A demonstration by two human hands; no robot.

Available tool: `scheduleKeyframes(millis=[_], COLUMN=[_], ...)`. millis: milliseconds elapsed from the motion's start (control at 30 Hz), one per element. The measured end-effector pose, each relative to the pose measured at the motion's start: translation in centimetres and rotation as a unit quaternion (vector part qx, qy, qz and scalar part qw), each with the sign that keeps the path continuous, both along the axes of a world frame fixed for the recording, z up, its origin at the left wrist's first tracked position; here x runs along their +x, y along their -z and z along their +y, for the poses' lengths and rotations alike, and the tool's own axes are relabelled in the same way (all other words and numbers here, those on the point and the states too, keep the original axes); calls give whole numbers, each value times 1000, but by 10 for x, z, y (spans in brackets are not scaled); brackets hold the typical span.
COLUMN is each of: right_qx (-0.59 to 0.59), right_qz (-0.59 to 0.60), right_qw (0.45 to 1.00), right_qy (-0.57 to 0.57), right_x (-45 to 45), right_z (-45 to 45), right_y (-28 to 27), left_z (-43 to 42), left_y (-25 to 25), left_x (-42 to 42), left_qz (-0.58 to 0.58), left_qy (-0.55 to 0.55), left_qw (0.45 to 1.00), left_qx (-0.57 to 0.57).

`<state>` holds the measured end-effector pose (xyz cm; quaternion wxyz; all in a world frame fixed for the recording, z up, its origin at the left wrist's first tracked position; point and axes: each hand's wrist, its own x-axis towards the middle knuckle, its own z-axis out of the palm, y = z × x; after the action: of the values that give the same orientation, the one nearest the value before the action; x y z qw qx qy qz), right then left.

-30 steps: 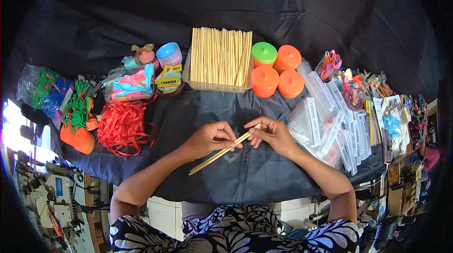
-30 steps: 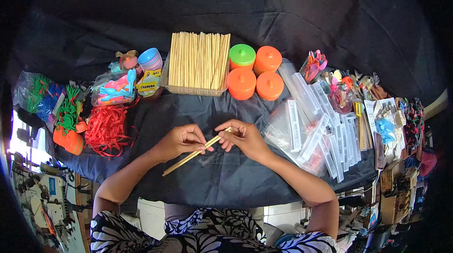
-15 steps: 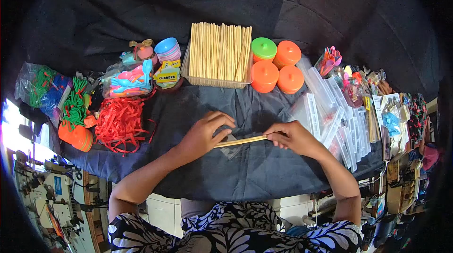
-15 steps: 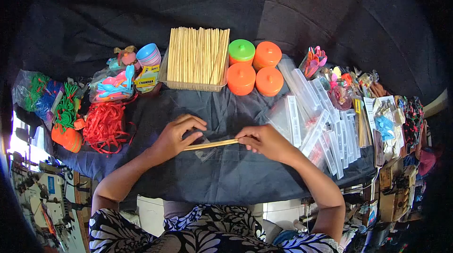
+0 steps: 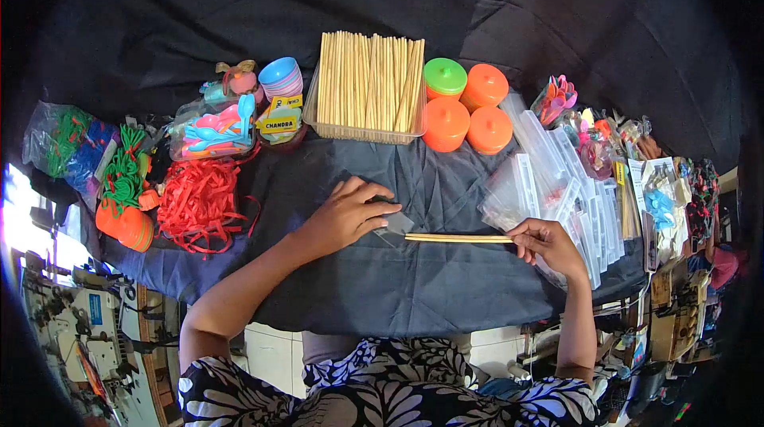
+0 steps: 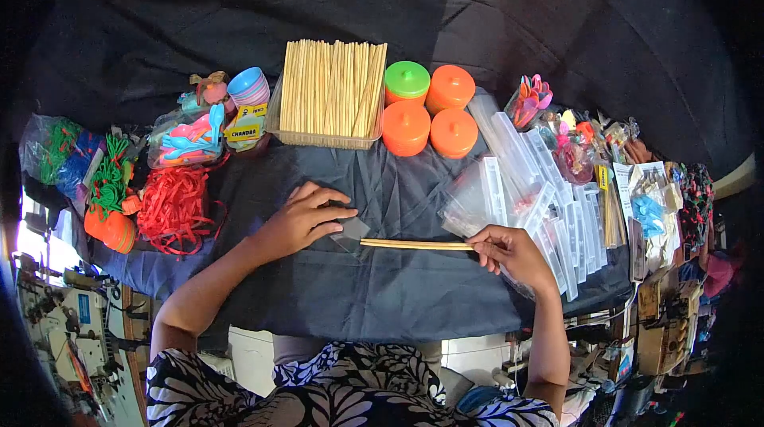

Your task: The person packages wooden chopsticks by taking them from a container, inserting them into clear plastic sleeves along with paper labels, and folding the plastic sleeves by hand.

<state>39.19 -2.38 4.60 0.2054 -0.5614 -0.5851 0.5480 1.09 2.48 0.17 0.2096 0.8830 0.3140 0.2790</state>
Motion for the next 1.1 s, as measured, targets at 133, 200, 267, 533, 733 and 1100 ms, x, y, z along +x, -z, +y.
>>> scheduleKeyframes(millis=[133, 200, 267, 533, 733, 1100], right_qx=[18, 21, 18, 20, 27, 36], right_qz=[-2, -3, -11, -11, -12, 3], right_qw=[1000, 1000, 1000, 1000, 999, 999], right_qy=[4, 5, -4, -19, -14, -3], right_x=[1, -1, -4, -9, -4, -11], right_z=[4, 6, 8, 12, 11, 10], right_y=[1, 0, 0, -2, -2, -3], left_z=[3, 3, 3, 7, 8, 11], left_y=[2, 1, -2, 4, 1, 4], left_x=[-1, -3, -4, -6, -8, -11], left_qz=[63, 63, 67, 29, 38, 21], left_qy=[-30, -35, -40, -48, -56, -57], left_qw=[996, 996, 997, 998, 996, 994], left_qx=[62, 56, 27, -32, -60, -90])
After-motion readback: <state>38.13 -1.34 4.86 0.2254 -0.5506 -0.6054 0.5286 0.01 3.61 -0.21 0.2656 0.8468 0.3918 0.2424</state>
